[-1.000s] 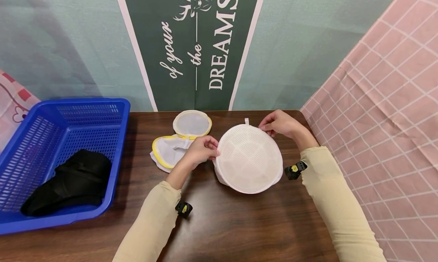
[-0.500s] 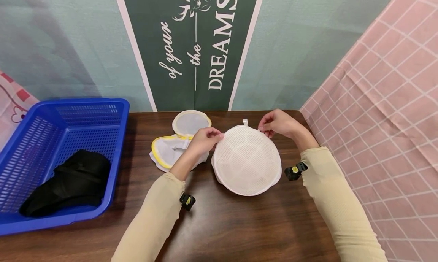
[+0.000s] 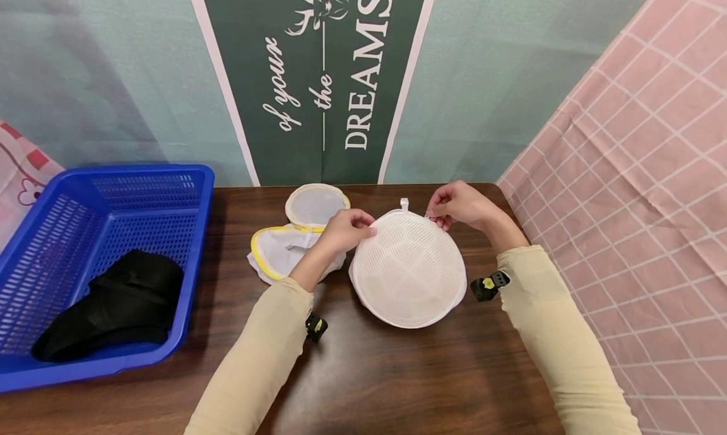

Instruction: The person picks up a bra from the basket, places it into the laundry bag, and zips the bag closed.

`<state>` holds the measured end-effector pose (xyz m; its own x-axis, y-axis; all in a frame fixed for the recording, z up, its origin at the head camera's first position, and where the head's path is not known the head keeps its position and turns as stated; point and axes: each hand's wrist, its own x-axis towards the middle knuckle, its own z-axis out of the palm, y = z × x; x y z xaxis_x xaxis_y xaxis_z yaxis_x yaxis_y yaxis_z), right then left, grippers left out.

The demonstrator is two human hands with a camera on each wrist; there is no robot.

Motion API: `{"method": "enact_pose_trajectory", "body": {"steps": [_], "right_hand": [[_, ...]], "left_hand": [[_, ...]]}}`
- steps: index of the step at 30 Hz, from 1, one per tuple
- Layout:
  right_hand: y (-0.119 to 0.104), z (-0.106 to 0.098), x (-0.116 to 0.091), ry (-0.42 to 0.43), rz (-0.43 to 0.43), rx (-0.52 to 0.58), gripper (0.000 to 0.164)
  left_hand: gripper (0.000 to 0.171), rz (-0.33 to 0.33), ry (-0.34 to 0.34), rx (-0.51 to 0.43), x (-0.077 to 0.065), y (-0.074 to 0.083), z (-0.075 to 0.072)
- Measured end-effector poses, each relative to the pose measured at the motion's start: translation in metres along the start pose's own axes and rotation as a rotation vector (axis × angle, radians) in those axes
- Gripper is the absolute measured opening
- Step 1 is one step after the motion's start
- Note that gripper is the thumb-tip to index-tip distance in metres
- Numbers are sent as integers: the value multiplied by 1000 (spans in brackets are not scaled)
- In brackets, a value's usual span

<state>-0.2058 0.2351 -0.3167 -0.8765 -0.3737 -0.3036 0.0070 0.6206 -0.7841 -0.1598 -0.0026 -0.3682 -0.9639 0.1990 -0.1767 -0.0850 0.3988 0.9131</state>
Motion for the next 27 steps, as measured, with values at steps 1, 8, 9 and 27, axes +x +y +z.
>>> {"method": "enact_pose_trajectory", "body": {"steps": [1,8,9,27], "right_hand": [[0,0,0,-1,0,13,11],[-2,2,1,6,21,52,11],[-2,2,1,11,25,49,11],[2,2,-1,80,111,142,8]], "left_hand": [[18,2,-2,6,0,0,0],[13,-19,13,5,-2,0,0],[12,-20,18,3,-3,0,0],[11,-103,39,-159,-13,-9,-1]]}}
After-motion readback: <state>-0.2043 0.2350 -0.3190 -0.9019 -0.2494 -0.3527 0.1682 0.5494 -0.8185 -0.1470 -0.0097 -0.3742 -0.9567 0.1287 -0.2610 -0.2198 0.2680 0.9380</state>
